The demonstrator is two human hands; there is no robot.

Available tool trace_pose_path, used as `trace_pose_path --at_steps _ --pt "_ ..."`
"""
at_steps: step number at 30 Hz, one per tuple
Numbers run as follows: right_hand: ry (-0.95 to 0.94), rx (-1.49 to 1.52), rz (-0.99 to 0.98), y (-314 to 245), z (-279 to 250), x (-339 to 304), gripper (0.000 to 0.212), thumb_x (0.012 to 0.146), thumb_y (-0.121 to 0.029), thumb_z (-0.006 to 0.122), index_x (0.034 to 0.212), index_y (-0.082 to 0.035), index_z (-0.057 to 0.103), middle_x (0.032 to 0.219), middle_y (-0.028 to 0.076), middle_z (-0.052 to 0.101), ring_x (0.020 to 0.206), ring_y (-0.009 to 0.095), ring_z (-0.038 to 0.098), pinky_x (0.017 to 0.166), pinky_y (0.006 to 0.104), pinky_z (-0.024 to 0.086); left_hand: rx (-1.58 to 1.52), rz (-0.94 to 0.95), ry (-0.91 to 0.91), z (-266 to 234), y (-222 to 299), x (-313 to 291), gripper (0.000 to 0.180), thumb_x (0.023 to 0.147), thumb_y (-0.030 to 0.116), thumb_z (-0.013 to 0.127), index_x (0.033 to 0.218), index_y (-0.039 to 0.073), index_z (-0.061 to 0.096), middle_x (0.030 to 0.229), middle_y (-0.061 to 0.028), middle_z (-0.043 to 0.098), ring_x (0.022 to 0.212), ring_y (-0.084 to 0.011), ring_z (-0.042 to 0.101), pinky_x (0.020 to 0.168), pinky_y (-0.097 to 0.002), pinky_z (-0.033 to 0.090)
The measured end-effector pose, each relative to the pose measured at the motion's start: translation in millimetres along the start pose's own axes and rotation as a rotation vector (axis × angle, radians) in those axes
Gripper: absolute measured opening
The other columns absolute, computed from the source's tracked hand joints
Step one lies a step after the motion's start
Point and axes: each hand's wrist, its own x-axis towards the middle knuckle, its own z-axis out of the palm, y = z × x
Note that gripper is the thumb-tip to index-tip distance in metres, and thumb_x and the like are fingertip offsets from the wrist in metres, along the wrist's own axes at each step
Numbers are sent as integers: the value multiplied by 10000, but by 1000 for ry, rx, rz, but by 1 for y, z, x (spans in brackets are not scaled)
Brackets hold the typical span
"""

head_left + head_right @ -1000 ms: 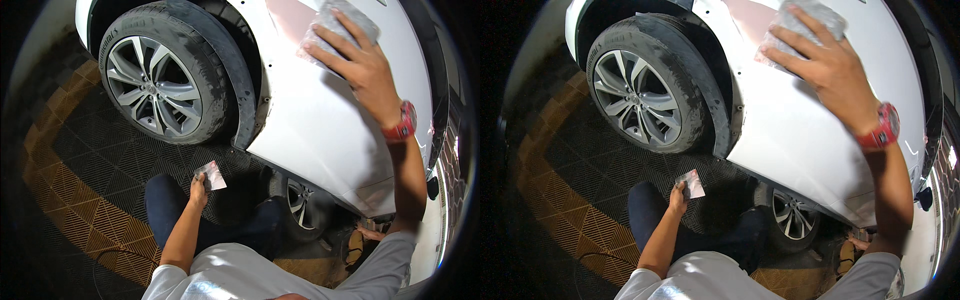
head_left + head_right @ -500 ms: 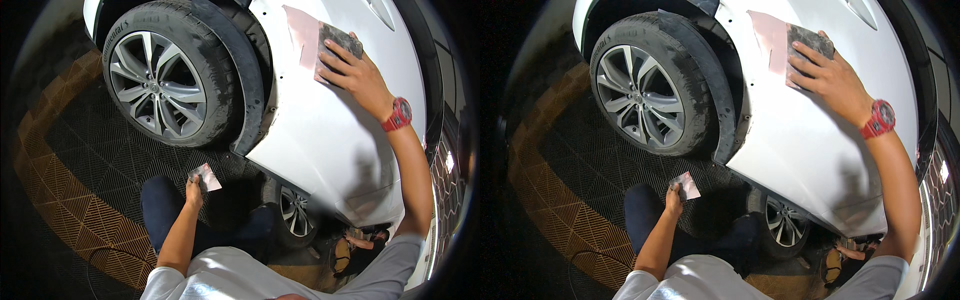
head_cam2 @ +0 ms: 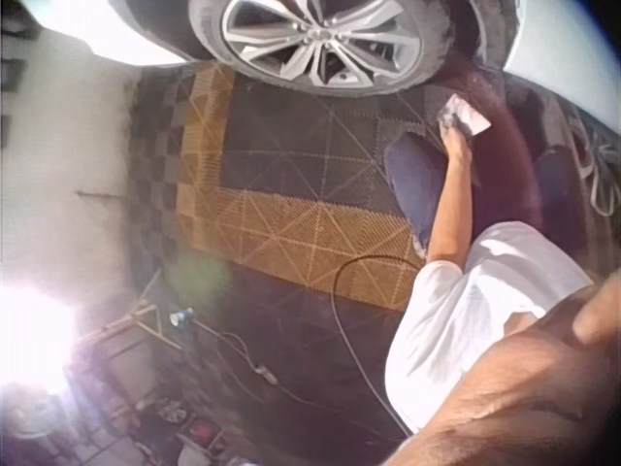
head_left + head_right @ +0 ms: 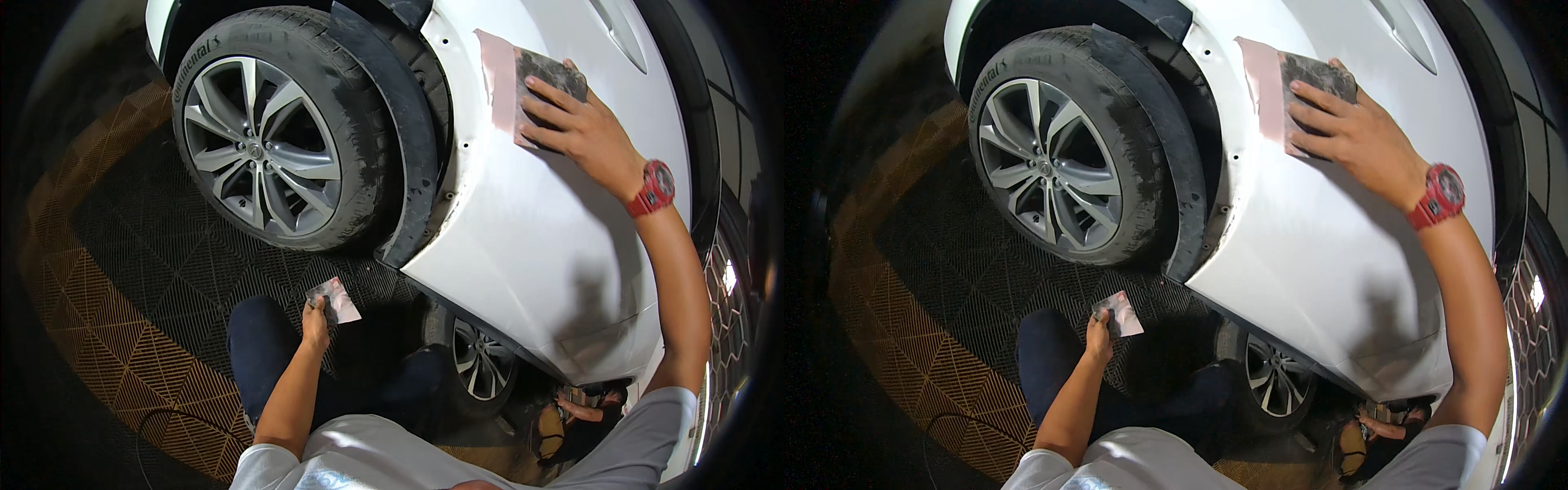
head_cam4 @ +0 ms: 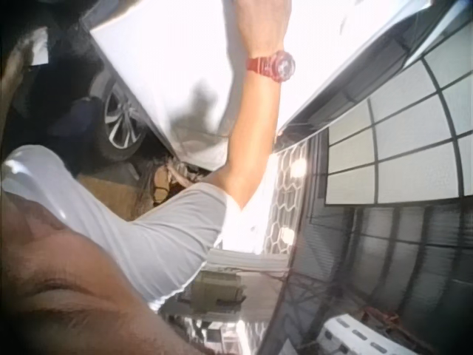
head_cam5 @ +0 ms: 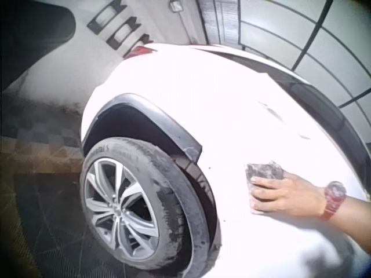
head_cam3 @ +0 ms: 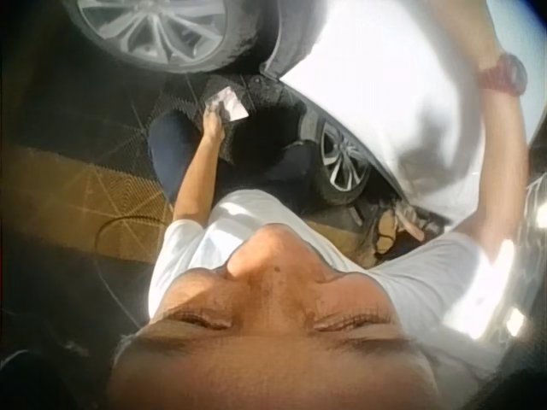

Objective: The person sits on the floor and sands the front bumper of a white car using a sanding block. They move along the side of the vehicle, sanding the area around the front wheel arch and the lower bumper section.

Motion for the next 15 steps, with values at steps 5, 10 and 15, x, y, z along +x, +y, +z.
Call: trace_pose_path --at_steps 5,10,15 --pt "117 55 -29 2 2 16 265 903 -129 623 1125 -225 734 1375 -30 617 1462 185 422 1296 519 260 -28 23 -53 -5 -2 1 314 1098 203 493 1356 28 531 1267 -99 650 1131 -241 642 1008 -388 525" --pt "75 63 -39 8 14 23 296 915 -125 605 1166 -222 728 1391 -11 617 1465 208 426 1270 510 298 -26 2 -17 3 2 -4 332 1095 207 501 1371 24 526 1294 -103 643 1140 -243 637 1015 -396 520" --pt "1 67 -39 12 1 7 303 909 -119 602 1161 -225 732 1384 -9 622 1461 215 432 1273 510 300 -26 0 -11 2 0 -1 336 1096 216 501 1378 35 526 1292 -97 639 1128 -237 637 1002 -391 526"
